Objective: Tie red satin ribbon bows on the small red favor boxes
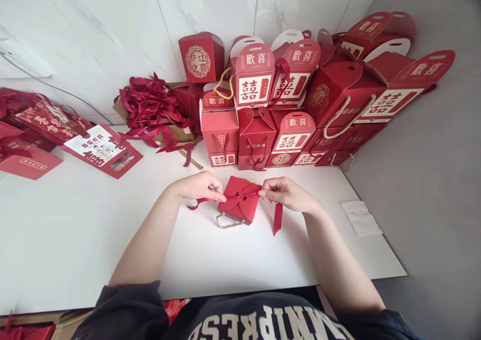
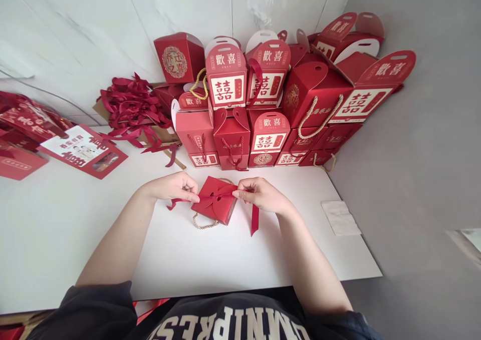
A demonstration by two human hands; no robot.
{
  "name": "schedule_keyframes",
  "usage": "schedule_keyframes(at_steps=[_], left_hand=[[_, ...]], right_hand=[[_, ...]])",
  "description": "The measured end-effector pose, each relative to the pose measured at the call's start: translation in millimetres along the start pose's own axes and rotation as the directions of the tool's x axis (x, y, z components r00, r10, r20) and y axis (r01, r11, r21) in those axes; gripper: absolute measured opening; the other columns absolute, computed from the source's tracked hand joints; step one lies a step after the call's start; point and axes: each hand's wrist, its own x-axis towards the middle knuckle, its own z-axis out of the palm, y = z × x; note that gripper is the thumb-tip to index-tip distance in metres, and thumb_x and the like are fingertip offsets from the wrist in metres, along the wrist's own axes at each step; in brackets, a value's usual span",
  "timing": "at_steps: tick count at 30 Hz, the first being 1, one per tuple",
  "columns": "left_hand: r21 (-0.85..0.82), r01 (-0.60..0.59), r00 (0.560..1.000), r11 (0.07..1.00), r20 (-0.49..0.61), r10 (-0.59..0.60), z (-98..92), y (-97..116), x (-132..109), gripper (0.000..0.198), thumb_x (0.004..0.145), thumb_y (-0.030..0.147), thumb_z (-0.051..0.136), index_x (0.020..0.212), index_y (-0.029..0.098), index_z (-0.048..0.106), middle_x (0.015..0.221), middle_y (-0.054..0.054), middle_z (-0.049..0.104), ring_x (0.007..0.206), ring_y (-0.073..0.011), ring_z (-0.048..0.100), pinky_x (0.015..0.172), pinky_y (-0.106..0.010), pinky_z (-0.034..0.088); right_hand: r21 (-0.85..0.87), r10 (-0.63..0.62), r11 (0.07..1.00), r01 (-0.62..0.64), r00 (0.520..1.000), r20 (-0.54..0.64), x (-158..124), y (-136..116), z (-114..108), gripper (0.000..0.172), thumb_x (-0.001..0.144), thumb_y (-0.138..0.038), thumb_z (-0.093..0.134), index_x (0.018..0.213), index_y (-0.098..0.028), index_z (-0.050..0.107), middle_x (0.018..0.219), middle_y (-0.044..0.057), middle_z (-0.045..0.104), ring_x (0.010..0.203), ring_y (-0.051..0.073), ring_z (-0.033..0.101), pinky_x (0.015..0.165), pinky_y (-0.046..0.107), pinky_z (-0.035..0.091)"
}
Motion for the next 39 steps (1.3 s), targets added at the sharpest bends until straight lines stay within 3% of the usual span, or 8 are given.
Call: schedule_keyframes(at_steps=[4, 8, 12, 15, 20, 28, 35, 39], left_hand=[[-0.041, -0.023, 0.994, 0.999, 0.109, 0.027, -5.4, -8.4, -3.5, 0.022, 0.074, 0.038, 0.073, 0.070, 0.016, 0.074, 0.058, 0.000, 0.059, 0.052, -0.0095, 0.050, 0.048, -0.020, 0.039], [0.004, -0.234, 0.958, 0.972, 0.173, 0.230, -7.5, -7.9, -9.6, 0.013, 0.074, 0.033, 0.077, 0.075, 0.020, 0.079, 0.068, -0.004, 0.065, 0.058, -0.0124, 0.057, 0.052, -0.021, 0.045], [0.144, -0.497, 0.868, 0.856, 0.076, 0.491, -0.1, 4.9, -6.4, 0.006, 0.072, 0.026, 0.080, 0.078, 0.026, 0.080, 0.113, -0.009, 0.069, 0.100, -0.0218, 0.065, 0.085, -0.029, 0.054], [0.143, -0.582, 0.812, 0.801, 0.056, 0.580, 7.8, 9.0, 2.5, 0.011, 0.073, 0.018, 0.078, 0.078, 0.028, 0.080, 0.117, -0.009, 0.071, 0.123, -0.0269, 0.057, 0.108, -0.043, 0.043], [0.026, -0.526, 0.849, 0.850, -0.051, 0.527, 15.1, -2.3, 14.6, 0.007, 0.082, 0.026, 0.072, 0.079, 0.024, 0.079, 0.086, -0.009, 0.077, 0.111, -0.0262, 0.066, 0.120, -0.054, 0.020], [0.002, -0.369, 0.917, 0.930, -0.164, 0.364, 18.4, -1.0, 16.0, 0.017, 0.083, 0.032, 0.070, 0.085, 0.018, 0.077, 0.086, -0.005, 0.077, 0.078, -0.0156, 0.070, 0.123, -0.047, 0.015], [-0.029, -0.330, 0.942, 0.944, -0.080, 0.327, 12.6, 6.7, 7.4, 0.018, 0.081, 0.032, 0.072, 0.092, 0.018, 0.077, 0.095, -0.008, 0.075, 0.089, -0.0187, 0.068, 0.102, -0.034, 0.045], [0.073, -0.371, 0.929, 0.926, 0.049, 0.368, -4.9, 12.3, -12.2, 0.016, 0.085, 0.030, 0.067, 0.086, 0.018, 0.077, 0.116, -0.011, 0.066, 0.107, -0.0222, 0.061, 0.098, -0.030, 0.046]], right_hand=[[0.046, 0.029, 0.998, -0.032, 0.997, 0.071, -1.4, 2.0, -6.6, 0.043, 0.085, -0.057, 0.061, 0.069, -0.017, 0.056, 0.060, -0.003, 0.052, 0.056, 0.011, 0.043, 0.055, 0.026, 0.029], [0.085, 0.031, 0.996, -0.038, 0.996, 0.081, 0.2, 4.2, -5.5, 0.040, 0.085, -0.055, 0.062, 0.072, -0.018, 0.057, 0.061, -0.002, 0.053, 0.058, 0.012, 0.047, 0.057, 0.026, 0.032], [0.084, 0.038, 0.996, -0.044, 0.997, 0.063, 1.9, 6.2, -3.6, 0.038, 0.086, -0.053, 0.062, 0.072, -0.018, 0.057, 0.063, -0.002, 0.054, 0.059, 0.012, 0.048, 0.059, 0.026, 0.034], [0.093, 0.038, 0.995, -0.044, 0.997, 0.063, 2.4, 6.6, -3.7, 0.039, 0.085, -0.053, 0.063, 0.072, -0.017, 0.058, 0.064, -0.002, 0.055, 0.059, 0.012, 0.048, 0.059, 0.026, 0.034], [0.124, 0.025, 0.992, -0.033, 0.998, 0.065, 3.3, 8.1, -4.4, 0.038, 0.085, -0.053, 0.064, 0.074, -0.017, 0.060, 0.066, -0.002, 0.057, 0.061, 0.011, 0.049, 0.061, 0.026, 0.035], [0.118, -0.035, 0.993, 0.020, 0.992, 0.125, 1.8, 9.4, -10.9, 0.033, 0.087, -0.047, 0.064, 0.084, -0.015, 0.070, 0.076, 0.001, 0.060, 0.071, 0.013, 0.050, 0.070, 0.027, 0.038], [0.246, -0.123, 0.967, 0.064, 0.964, 0.234, -2.4, 8.3, -10.9, 0.025, 0.086, -0.037, 0.068, 0.094, -0.014, 0.073, 0.077, 0.002, 0.063, 0.070, 0.012, 0.052, 0.068, 0.027, 0.043], [0.267, -0.142, 0.961, 0.068, 0.953, 0.269, -1.2, 9.2, -9.4, 0.025, 0.090, -0.037, 0.063, 0.098, -0.015, 0.071, 0.082, 0.004, 0.065, 0.071, 0.013, 0.057, 0.072, 0.029, 0.046]])
